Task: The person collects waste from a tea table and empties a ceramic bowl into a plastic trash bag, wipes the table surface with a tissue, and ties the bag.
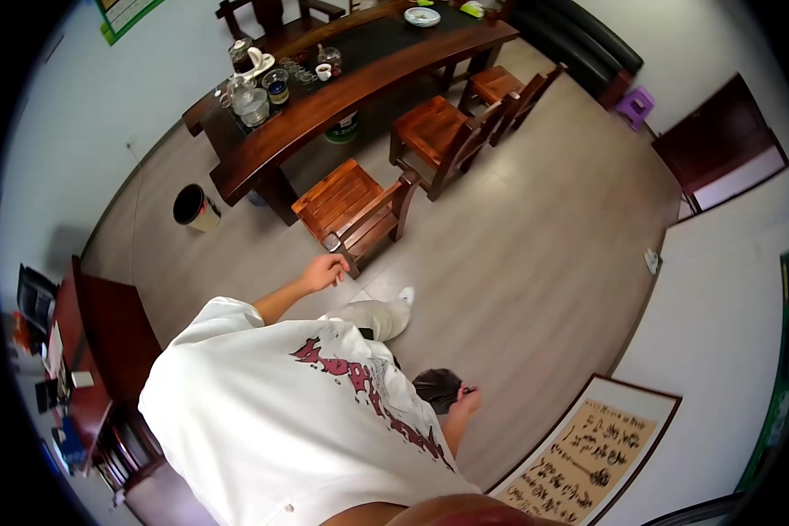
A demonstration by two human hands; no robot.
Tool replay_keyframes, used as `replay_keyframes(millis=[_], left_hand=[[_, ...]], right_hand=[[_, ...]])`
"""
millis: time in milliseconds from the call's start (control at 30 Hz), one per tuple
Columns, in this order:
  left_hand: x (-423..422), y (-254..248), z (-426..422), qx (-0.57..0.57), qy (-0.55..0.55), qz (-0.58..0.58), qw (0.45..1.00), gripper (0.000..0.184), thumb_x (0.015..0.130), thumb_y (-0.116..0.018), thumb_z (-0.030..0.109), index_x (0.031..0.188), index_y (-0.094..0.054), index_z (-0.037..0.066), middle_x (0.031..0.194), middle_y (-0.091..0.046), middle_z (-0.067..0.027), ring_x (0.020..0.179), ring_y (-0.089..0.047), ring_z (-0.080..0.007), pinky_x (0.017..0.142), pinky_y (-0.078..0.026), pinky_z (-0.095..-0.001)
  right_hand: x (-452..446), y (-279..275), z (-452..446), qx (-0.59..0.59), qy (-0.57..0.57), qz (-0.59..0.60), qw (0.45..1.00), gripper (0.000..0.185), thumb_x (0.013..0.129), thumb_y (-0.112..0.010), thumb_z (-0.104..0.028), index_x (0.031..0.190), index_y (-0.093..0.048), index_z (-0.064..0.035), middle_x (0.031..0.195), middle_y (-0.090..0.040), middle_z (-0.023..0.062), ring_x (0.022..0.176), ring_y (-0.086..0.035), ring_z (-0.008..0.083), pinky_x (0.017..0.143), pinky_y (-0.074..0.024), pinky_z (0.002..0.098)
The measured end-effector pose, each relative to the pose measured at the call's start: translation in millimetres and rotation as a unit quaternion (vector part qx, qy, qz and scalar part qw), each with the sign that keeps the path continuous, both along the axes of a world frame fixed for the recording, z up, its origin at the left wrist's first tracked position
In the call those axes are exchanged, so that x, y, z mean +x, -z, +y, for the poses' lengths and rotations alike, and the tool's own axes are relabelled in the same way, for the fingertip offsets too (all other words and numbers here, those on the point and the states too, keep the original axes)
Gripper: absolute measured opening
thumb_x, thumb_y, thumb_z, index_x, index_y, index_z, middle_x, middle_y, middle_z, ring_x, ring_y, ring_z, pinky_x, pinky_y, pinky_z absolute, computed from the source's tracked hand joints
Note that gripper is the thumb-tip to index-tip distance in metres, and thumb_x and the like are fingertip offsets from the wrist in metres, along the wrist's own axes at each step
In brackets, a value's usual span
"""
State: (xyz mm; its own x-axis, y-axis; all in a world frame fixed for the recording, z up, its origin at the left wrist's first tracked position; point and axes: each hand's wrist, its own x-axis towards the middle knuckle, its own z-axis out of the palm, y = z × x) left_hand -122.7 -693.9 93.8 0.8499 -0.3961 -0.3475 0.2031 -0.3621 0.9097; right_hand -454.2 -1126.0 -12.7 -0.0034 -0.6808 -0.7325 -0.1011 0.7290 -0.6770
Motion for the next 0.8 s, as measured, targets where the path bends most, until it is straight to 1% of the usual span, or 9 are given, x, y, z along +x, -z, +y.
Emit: replay_keyframes(millis=[67, 167, 267, 300, 367, 467, 533, 700, 800], left_hand=[[35.0, 10.3, -40.9, 0.009, 0.030, -0.030, 0.999, 0.023, 0.091, -0.040, 0.000, 0.093, -0.064, 0.001, 0.074, -0.065, -0.0063, 0.063, -0.062, -0.0134, 0.057, -0.054, -0.0291], [80.7, 6.6, -107.3, -0.005, 0.024, -0.037, 0.999, 0.023, 0.093, -0.043, 0.001, 0.094, -0.066, 0.003, 0.076, -0.069, -0.0050, 0.063, -0.064, -0.0139, 0.059, -0.054, -0.0297], [134.1, 3.2, -194.5, -0.123, -0.001, -0.054, 0.991, 0.018, 0.095, -0.049, 0.006, 0.100, -0.066, 0.001, 0.080, -0.072, -0.0061, 0.071, -0.067, -0.0141, 0.063, -0.055, -0.0313], [157.4, -11.0, -227.5, -0.177, -0.012, -0.038, 0.983, 0.018, 0.095, -0.051, 0.008, 0.102, -0.066, 0.001, 0.082, -0.072, -0.0069, 0.074, -0.068, -0.0139, 0.065, -0.055, -0.0316], [191.6, -77.8, -290.2, -0.149, 0.052, -0.052, 0.986, 0.018, 0.095, -0.054, 0.008, 0.106, -0.066, 0.000, 0.084, -0.073, -0.0077, 0.078, -0.069, -0.0145, 0.071, -0.056, -0.0316], [230.1, -136.5, -380.2, -0.299, 0.129, -0.189, 0.926, 0.017, 0.097, -0.059, 0.012, 0.108, -0.067, 0.002, 0.098, -0.074, -0.0105, 0.083, -0.069, -0.0202, 0.079, -0.056, -0.0356], [260.0, -201.1, -409.9, -0.228, 0.182, -0.268, 0.918, 0.022, 0.096, -0.059, 0.016, 0.114, -0.064, 0.003, 0.107, -0.067, -0.0102, 0.106, -0.061, -0.0265, 0.097, -0.047, -0.0395], [339.2, -258.8, -444.5, -0.193, 0.037, -0.375, 0.906, 0.035, 0.096, -0.060, 0.019, 0.126, -0.055, 0.001, 0.121, -0.059, -0.0142, 0.113, -0.055, -0.0299, 0.102, -0.043, -0.0389], [389.9, -258.1, -447.1, -0.225, -0.066, -0.239, 0.942, 0.029, 0.097, -0.062, 0.018, 0.121, -0.057, 0.002, 0.118, -0.063, -0.0108, 0.110, -0.058, -0.0225, 0.097, -0.046, -0.0349]], right_hand=[[65.5, -32.2, -56.9, -0.022, -0.064, 0.029, 0.997, 0.021, 0.093, -0.052, -0.024, 0.093, -0.056, -0.0039, 0.094, -0.066, 0.0083, 0.075, -0.065, 0.0163, 0.059, -0.0465, 0.0237], [153.2, -109.9, -103.4, -0.036, -0.085, -0.075, 0.993, 0.021, 0.094, -0.053, -0.029, 0.093, -0.057, -0.0082, 0.095, -0.067, 0.0044, 0.077, -0.065, 0.0143, 0.060, -0.0448, 0.0230], [238.5, -179.4, -129.7, -0.065, -0.204, -0.129, 0.968, 0.024, 0.096, -0.053, -0.034, 0.097, -0.060, -0.0108, 0.099, -0.068, 0.0012, 0.082, -0.065, 0.0123, 0.060, -0.0434, 0.0236], [285.8, -202.6, -136.1, -0.082, -0.251, -0.145, 0.954, 0.026, 0.097, -0.052, -0.036, 0.100, -0.060, -0.0112, 0.102, -0.067, 0.0001, 0.086, -0.066, 0.0133, 0.060, -0.0432, 0.0240], [337.1, -257.0, -136.3, -0.104, -0.333, -0.149, 0.925, 0.030, 0.098, -0.050, -0.040, 0.106, -0.061, -0.0120, 0.108, -0.067, -0.0021, 0.095, -0.067, 0.0154, 0.062, -0.0429, 0.0249], [436.2, -321.3, -147.7, -0.144, -0.389, -0.201, 0.887, 0.033, 0.102, -0.047, -0.035, 0.116, -0.058, -0.0070, 0.119, -0.065, 0.0063, 0.093, -0.069, 0.0175, 0.059, -0.0464, 0.0249], [505.1, -359.1, -162.0, -0.168, -0.448, -0.251, 0.842, 0.036, 0.101, -0.046, -0.034, 0.119, -0.056, -0.0049, 0.123, -0.063, 0.0086, 0.096, -0.069, 0.0193, 0.059, -0.0492, 0.0249], [656.3, -409.1, -198.7, -0.129, -0.581, -0.357, 0.720, 0.041, 0.100, -0.043, -0.033, 0.122, -0.055, -0.0004, 0.130, -0.058, 0.0143, 0.102, -0.067, 0.0200, 0.063, -0.0553, 0.0251], [740.7, -418.2, -194.1, -0.093, -0.666, -0.398, 0.624, 0.047, 0.099, -0.043, -0.036, 0.125, -0.053, 0.0021, 0.133, -0.056, 0.0174, 0.105, -0.066, 0.0220, 0.067, -0.0579, 0.0283]])
